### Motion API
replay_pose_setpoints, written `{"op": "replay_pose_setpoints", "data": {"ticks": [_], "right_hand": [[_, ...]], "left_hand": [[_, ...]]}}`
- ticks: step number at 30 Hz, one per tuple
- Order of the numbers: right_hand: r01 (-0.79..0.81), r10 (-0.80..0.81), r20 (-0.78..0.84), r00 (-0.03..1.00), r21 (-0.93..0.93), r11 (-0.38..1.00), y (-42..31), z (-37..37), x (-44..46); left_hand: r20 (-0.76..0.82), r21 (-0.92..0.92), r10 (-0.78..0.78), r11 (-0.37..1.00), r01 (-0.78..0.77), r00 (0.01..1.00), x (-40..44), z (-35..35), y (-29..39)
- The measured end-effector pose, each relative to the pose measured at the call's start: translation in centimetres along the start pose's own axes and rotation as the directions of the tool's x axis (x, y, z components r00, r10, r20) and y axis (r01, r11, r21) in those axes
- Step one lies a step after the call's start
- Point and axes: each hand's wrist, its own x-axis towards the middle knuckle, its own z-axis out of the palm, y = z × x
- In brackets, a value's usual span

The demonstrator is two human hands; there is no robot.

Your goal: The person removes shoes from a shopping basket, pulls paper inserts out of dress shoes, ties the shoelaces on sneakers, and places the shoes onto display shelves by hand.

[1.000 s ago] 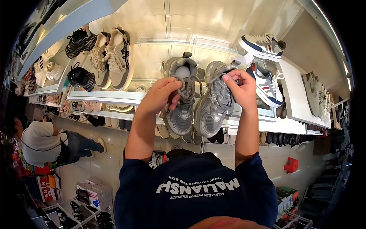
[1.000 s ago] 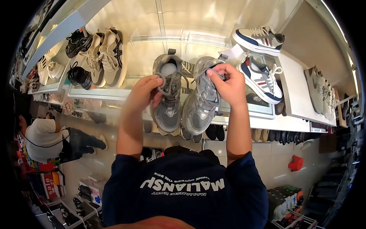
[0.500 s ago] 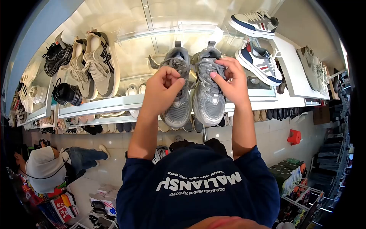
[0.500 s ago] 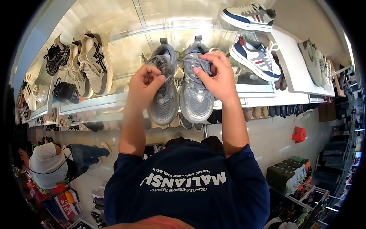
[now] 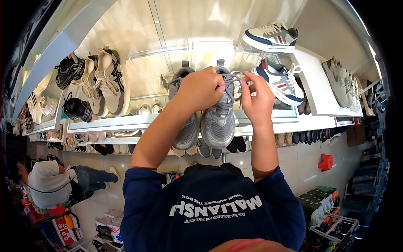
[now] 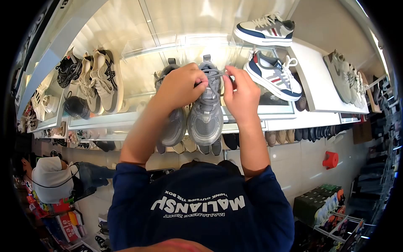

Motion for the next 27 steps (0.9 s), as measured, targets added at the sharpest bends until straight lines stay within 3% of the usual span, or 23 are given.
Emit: {"op": "replay_pose_setpoints", "data": {"ticks": [2, 5, 9, 10, 13, 14, 15, 17, 20, 27], "right_hand": [[0.224, -0.225, -0.093, 0.970, -0.028, 0.974, 0.6, 0.8, 1.3], [0.332, -0.327, -0.144, 0.934, 0.014, 0.943, 0.9, 1.9, 2.9], [0.303, -0.303, -0.028, 0.953, 0.170, 0.938, 0.7, 2.4, 3.4], [0.320, -0.324, 0.010, 0.946, 0.114, 0.940, 1.3, 2.2, 3.2], [0.051, -0.040, -0.084, 0.996, 0.134, 0.990, 1.7, 1.5, 1.3], [-0.161, 0.178, -0.049, 0.983, 0.247, 0.956, 3.3, 1.7, -0.3], [-0.334, 0.326, 0.076, 0.942, 0.285, 0.898, 4.0, 1.4, -1.6], [-0.597, 0.548, 0.322, 0.772, 0.074, 0.799, 2.0, 0.4, -2.4], [-0.589, 0.524, 0.368, 0.768, 0.086, 0.803, 2.2, 1.9, -3.4], [-0.534, 0.440, 0.303, 0.845, 0.479, 0.697, 2.2, 3.7, -4.3]], "left_hand": [[-0.008, -0.189, -0.015, 0.982, 0.013, 1.000, 0.7, 0.3, -0.8], [0.010, -0.384, -0.114, 0.917, 0.109, 0.993, 1.1, 1.1, -2.0], [0.059, -0.461, -0.102, 0.880, 0.118, 0.993, 1.4, 1.6, -3.7], [0.088, -0.514, -0.146, 0.841, 0.170, 0.985, 1.3, 1.5, -3.9], [0.001, -0.649, -0.249, 0.737, 0.189, 0.969, 1.0, 1.1, -3.6], [0.044, -0.661, -0.300, 0.706, 0.253, 0.953, 1.0, 1.5, -4.5], [0.054, -0.662, -0.307, 0.701, 0.265, 0.950, 1.0, 1.2, -4.6], [0.085, -0.666, -0.323, 0.685, 0.295, 0.942, 0.9, 0.8, -4.2], [0.097, -0.682, -0.335, 0.663, 0.307, 0.937, 0.5, 0.4, -3.0], [0.078, -0.736, -0.220, 0.646, 0.205, 0.972, 0.6, 0.4, -3.1]]}}
